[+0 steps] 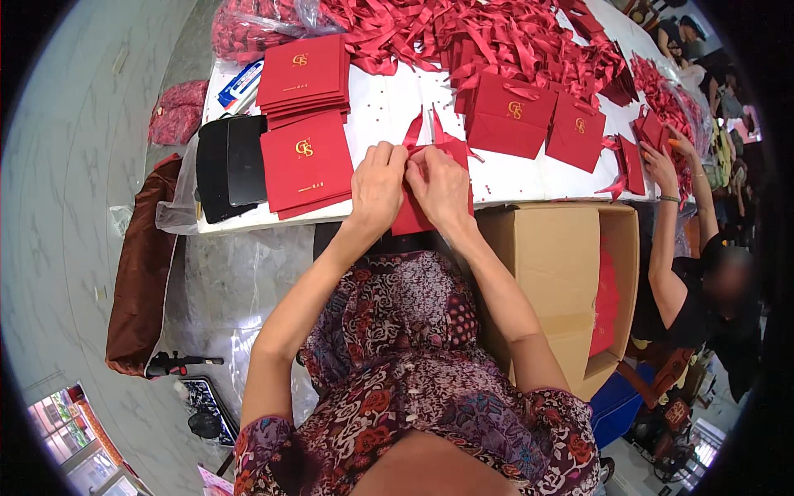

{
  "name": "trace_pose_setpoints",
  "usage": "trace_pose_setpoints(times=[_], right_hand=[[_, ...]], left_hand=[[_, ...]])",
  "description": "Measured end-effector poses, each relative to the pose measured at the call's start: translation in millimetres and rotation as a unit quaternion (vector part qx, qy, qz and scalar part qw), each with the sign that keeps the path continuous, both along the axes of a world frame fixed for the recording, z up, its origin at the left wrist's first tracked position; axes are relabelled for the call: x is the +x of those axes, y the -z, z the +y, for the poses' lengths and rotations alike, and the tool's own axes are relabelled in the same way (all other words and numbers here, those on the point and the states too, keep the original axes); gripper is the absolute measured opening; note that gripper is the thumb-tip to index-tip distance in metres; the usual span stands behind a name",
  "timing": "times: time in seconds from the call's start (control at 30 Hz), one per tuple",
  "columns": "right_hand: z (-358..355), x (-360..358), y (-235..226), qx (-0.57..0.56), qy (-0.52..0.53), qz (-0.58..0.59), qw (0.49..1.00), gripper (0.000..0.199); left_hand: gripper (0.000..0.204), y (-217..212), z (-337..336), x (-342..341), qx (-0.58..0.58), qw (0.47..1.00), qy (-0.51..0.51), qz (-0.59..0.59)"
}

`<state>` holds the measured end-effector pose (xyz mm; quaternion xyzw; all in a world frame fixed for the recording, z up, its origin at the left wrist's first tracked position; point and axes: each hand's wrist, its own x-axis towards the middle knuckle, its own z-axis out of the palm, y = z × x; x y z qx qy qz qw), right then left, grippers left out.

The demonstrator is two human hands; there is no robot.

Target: The person attaches ribbon handles to red gift bags by threading the ribbons through the bag holes and securing them by hand.

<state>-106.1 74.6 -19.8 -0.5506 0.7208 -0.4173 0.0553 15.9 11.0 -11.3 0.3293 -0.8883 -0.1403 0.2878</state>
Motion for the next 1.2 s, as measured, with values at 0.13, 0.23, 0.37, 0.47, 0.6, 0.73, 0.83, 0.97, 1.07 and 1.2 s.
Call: trace_pose_setpoints(times=[0.13, 0.23, 0.37, 0.47, 0.6, 0.73, 0.83, 0.97, 1.07, 1.2], right_hand=[[2, 3, 6, -0.074, -0.024, 0.057, 0.995, 0.012], [6, 8, 5, -0.047, -0.016, -0.014, 0.999, 0.012], [6, 6, 0, -0.059, -0.029, -0.046, 0.997, 0.016], [10, 4, -8, -0.001, -0.03, -0.097, 0.995, 0.015], [12, 2, -13, 0.009, -0.032, 0.007, 0.999, 0.013], [14, -1, -10, 0.011, -0.058, 0.004, 0.998, 0.013], [15, -10, -18, -0.026, -0.102, -0.073, 0.992, 0.018], [10, -26, -26, -0.02, -0.116, 0.015, 0.993, 0.014], [5, -36, -25, 0.049, -0.141, 0.003, 0.989, 0.014], [-7, -62, -11, 0.158, -0.217, -0.158, 0.95, 0.019]], left_hand=[[0.012, 2, 0, 2, 0.108, 0.993, -0.019, 0.034], [0.013, 4, -5, 6, 0.184, 0.979, -0.021, 0.08], [0.014, -4, -9, 10, 0.292, 0.952, -0.013, 0.087], [0.013, -8, -9, 10, 0.283, 0.956, -0.024, 0.065], [0.015, -10, -5, 7, 0.238, 0.969, -0.024, 0.062], [0.018, -14, -4, 6, 0.277, 0.959, -0.031, 0.059], [0.017, -10, -9, 11, 0.319, 0.945, -0.037, 0.068], [0.014, -5, -2, 13, 0.202, 0.978, -0.001, 0.051], [0.013, -8, 7, 10, 0.076, 0.993, 0.035, 0.078], [0.014, -15, 8, 12, 0.038, 0.992, 0.081, 0.091]])
